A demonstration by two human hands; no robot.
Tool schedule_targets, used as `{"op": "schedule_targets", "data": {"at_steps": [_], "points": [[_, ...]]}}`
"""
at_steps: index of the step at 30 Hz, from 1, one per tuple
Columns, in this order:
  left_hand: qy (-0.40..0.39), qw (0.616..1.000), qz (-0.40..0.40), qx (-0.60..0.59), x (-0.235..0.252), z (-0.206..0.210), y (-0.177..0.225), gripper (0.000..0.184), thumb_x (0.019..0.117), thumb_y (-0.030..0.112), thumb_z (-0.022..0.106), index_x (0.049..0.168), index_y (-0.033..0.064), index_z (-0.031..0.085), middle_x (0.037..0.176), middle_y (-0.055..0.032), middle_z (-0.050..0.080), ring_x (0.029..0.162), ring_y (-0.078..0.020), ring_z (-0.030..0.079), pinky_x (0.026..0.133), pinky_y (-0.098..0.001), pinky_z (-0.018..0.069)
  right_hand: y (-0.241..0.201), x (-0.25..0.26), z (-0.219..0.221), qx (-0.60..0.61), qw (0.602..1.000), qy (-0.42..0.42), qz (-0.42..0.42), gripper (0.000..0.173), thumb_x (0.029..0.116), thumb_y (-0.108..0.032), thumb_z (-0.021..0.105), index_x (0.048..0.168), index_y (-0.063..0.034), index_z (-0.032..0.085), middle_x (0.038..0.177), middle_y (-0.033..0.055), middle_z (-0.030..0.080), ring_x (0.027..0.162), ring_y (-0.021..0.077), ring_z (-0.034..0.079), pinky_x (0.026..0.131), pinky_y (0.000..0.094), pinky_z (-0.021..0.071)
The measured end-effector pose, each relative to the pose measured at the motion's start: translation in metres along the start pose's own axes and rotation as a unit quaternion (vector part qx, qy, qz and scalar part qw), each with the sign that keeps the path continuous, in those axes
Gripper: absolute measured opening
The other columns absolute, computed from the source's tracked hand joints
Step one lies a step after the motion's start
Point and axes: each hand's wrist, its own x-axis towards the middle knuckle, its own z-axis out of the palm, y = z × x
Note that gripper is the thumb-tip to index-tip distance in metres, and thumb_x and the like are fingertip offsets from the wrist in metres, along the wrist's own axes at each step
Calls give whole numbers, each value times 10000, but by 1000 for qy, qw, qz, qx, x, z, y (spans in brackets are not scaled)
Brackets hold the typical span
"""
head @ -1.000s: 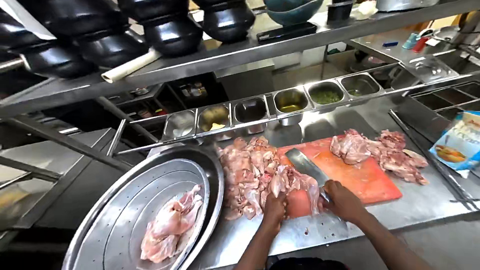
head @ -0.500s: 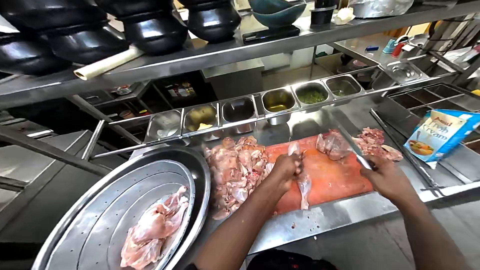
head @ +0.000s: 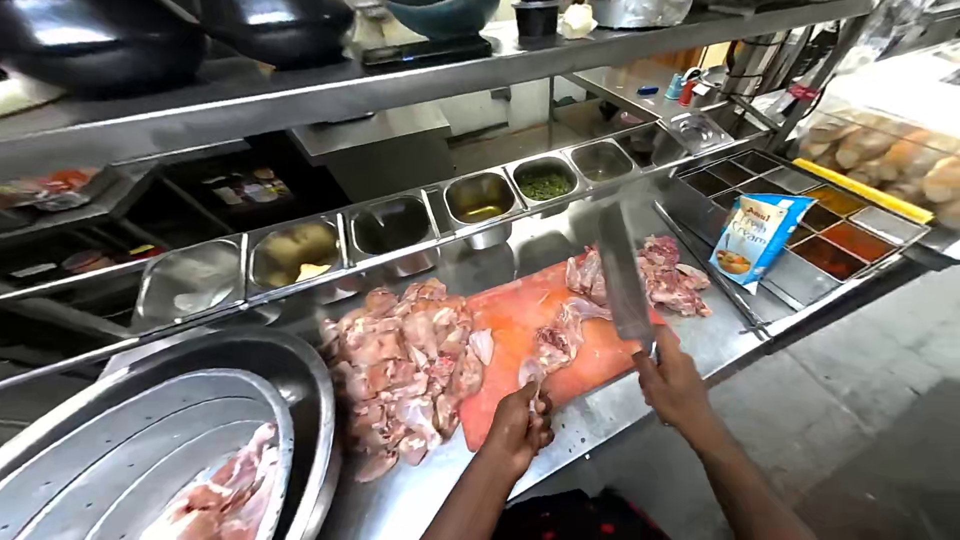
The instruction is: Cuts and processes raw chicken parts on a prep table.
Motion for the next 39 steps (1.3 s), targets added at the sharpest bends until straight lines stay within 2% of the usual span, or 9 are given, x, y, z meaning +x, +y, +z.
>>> {"op": "schedule_targets", "data": {"at_steps": [6, 13, 15, 18, 21, 23, 24, 27, 39], "points": [[12, 998, 28, 51, -2, -13, 20, 348, 1120, 294, 373, 904, 86, 549, 546, 41, 400, 390, -53, 335, 370, -194, 326, -12, -14, 44, -135, 975, 28, -175, 308, 1038, -268, 444, 1108, -30, 628, 759, 88, 644, 613, 272, 659, 542, 477, 558], [-9, 998, 30, 49, 7, -21, 29, 372, 1110, 246, 354, 773, 133, 465, 503, 61, 316, 379, -46, 292, 373, -190, 280, -42, -1, 53, -319, 916, -236, 54, 304, 1061, -236, 427, 1330, -110, 493, 1043, 182, 690, 1002, 397, 705, 823, 571, 563], [-11, 998, 32, 53, 8, -23, 28, 375, 1112, 251, 350, 775, 134, 465, 500, 63, 318, 376, -43, 291, 368, -187, 277, -64, 0, 29, -301, 937, -176, -9, 278, 1067, -254, 436, 1271, -91, 528, 908, 162, 685, 872, 384, 713, 744, 565, 563], [-13, 998, 30, 58, 7, -24, 31, 362, 1115, 258, 359, 797, 136, 480, 501, 68, 327, 382, -42, 299, 374, -187, 283, -102, -3, -10, -195, 940, 122, -252, 338, 1058, -300, 396, 1081, -32, 600, 662, 61, 593, 509, 244, 609, 440, 447, 507], [-17, 998, 28, 51, 6, -24, 32, 360, 1117, 258, 360, 801, 136, 482, 507, 70, 322, 386, -44, 296, 380, -191, 287, -114, 6, 3, -51, 896, 317, -308, 457, 1117, -416, 334, 1225, -11, 514, 718, 68, 597, 531, 191, 606, 462, 409, 544], [-29, 998, 30, 55, 6, -24, 34, 367, 1120, 261, 344, 802, 136, 479, 511, 70, 332, 387, -43, 303, 380, -190, 298, -80, 0, 39, -153, 942, 209, -214, 449, 1084, -330, 356, 1207, 55, 553, 764, 146, 649, 634, 289, 678, 578, 466, 578], [-32, 997, 35, 55, 6, -24, 33, 371, 1118, 253, 344, 796, 131, 483, 508, 69, 333, 384, -42, 301, 376, -189, 294, -67, 1, 51, -230, 967, 32, -105, 380, 1068, -268, 386, 1252, 27, 539, 863, 191, 681, 784, 366, 714, 704, 536, 583], [-31, 997, 39, 63, 6, -25, 33, 367, 1118, 250, 347, 798, 134, 484, 523, 65, 333, 400, -53, 300, 387, -202, 286, -55, 31, 80, -325, 908, -253, 73, 392, 1034, -186, 491, 1401, -57, 441, 1139, 240, 670, 1069, 436, 685, 873, 612, 550], [58, 997, 55, -17, 12, -47, 20, 339, 1112, 261, 376, 821, 121, 477, 509, 43, 335, 375, -68, 302, 362, -214, 308, -50, -26, 21, -350, 862, -341, 135, 498, 998, -148, 541, 1453, -58, 360, 1106, 253, 658, 1032, 451, 687, 841, 613, 560]]}}
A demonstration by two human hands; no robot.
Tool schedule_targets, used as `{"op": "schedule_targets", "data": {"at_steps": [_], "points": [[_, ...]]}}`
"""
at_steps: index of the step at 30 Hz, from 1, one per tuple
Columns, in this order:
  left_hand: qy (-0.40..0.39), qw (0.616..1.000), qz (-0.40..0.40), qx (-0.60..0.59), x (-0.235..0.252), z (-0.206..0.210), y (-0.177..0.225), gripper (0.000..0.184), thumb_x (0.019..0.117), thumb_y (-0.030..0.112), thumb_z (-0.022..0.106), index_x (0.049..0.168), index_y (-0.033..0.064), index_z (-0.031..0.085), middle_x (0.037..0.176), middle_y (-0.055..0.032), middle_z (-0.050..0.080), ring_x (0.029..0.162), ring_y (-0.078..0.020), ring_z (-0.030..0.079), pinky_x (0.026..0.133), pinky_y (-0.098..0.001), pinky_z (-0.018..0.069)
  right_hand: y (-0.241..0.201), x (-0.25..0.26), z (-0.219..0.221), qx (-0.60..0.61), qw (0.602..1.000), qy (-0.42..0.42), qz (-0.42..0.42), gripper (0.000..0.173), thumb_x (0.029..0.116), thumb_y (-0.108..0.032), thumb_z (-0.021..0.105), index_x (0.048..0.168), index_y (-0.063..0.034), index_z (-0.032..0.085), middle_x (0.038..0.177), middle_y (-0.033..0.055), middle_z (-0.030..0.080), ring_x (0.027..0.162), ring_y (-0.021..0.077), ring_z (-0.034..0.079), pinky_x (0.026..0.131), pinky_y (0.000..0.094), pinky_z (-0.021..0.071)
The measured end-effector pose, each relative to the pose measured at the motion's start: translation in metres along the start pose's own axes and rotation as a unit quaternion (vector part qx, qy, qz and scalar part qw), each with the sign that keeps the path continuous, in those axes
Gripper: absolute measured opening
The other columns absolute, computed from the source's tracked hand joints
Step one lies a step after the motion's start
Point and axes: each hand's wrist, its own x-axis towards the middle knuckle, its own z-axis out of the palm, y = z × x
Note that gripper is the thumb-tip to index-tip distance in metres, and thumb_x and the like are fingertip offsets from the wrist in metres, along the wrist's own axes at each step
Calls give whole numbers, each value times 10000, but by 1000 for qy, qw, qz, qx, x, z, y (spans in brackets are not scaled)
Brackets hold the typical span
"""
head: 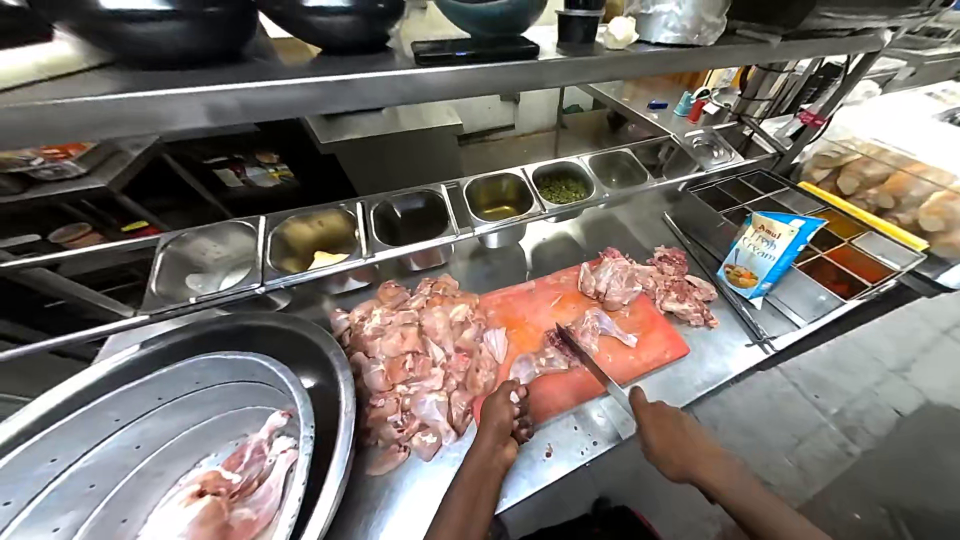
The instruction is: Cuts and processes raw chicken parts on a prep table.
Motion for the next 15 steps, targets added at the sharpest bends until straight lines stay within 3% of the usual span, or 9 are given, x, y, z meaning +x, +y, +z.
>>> {"op": "schedule_targets", "data": {"at_steps": [5, 7, 9, 10, 12, 14, 15], "points": [[-9, 999, 5, 41, -4, -11, 11, 331, 1108, 265, 395, 820, 125, 481, 505, 53, 314, 373, -63, 286, 361, -212, 298, 29, -11, 3, 3, 1000, -5, -7, 399, 1031, -214, 507, 1391, -71, 413, 1051, 245, 664, 999, 453, 689, 819, 620, 558], [-34, 997, -9, 64, -7, -19, 16, 344, 1110, 267, 379, 809, 133, 477, 501, 60, 308, 376, -60, 284, 371, -213, 301, 29, -11, -4, 23, 999, 34, -29, 404, 1065, -281, 466, 1420, -91, 444, 1030, 245, 670, 993, 457, 681, 830, 632, 539], [-53, 995, -22, 78, -10, -23, 15, 367, 1116, 277, 363, 799, 135, 481, 498, 63, 309, 381, -61, 290, 380, -216, 305, 12, -25, -17, 48, 989, 127, -65, 401, 1083, -314, 425, 1417, -100, 484, 939, 211, 677, 921, 430, 689, 810, 613, 538], [-57, 995, -23, 82, -11, -23, 13, 371, 1118, 278, 359, 802, 131, 486, 500, 62, 320, 380, -59, 299, 374, -213, 313, 3, -33, -19, 67, 967, 221, -107, 355, 1079, -315, 414, 1321, -87, 539, 810, 160, 657, 791, 383, 691, 721, 574, 548], [-54, 994, -27, 91, -15, -19, 11, 369, 1124, 290, 355, 821, 131, 494, 510, 63, 325, 385, -57, 298, 372, -208, 310, -17, -36, -20, 120, 846, 472, -215, 325, 1052, -323, 398, 1108, -63, 585, 579, 13, 529, 483, 213, 576, 451, 428, 499], [-54, 994, -34, 86, -17, -15, 8, 376, 1128, 306, 339, 824, 140, 486, 519, 68, 317, 391, -55, 282, 377, -207, 290, -41, -29, -23, 182, 728, 606, -263, 417, 1094, -365, 354, 1153, -5, 557, 585, -10, 532, 442, 135, 543, 396, 362, 490], [-56, 995, -32, 79, -18, -14, 6, 382, 1130, 305, 329, 822, 140, 483, 520, 68, 317, 392, -55, 280, 377, -208, 287, -52, -20, -17, 196, 705, 631, -258, 433, 1108, -382, 327, 1182, -2, 521, 612, 12, 557, 463, 142, 569, 418, 365, 517]]}}
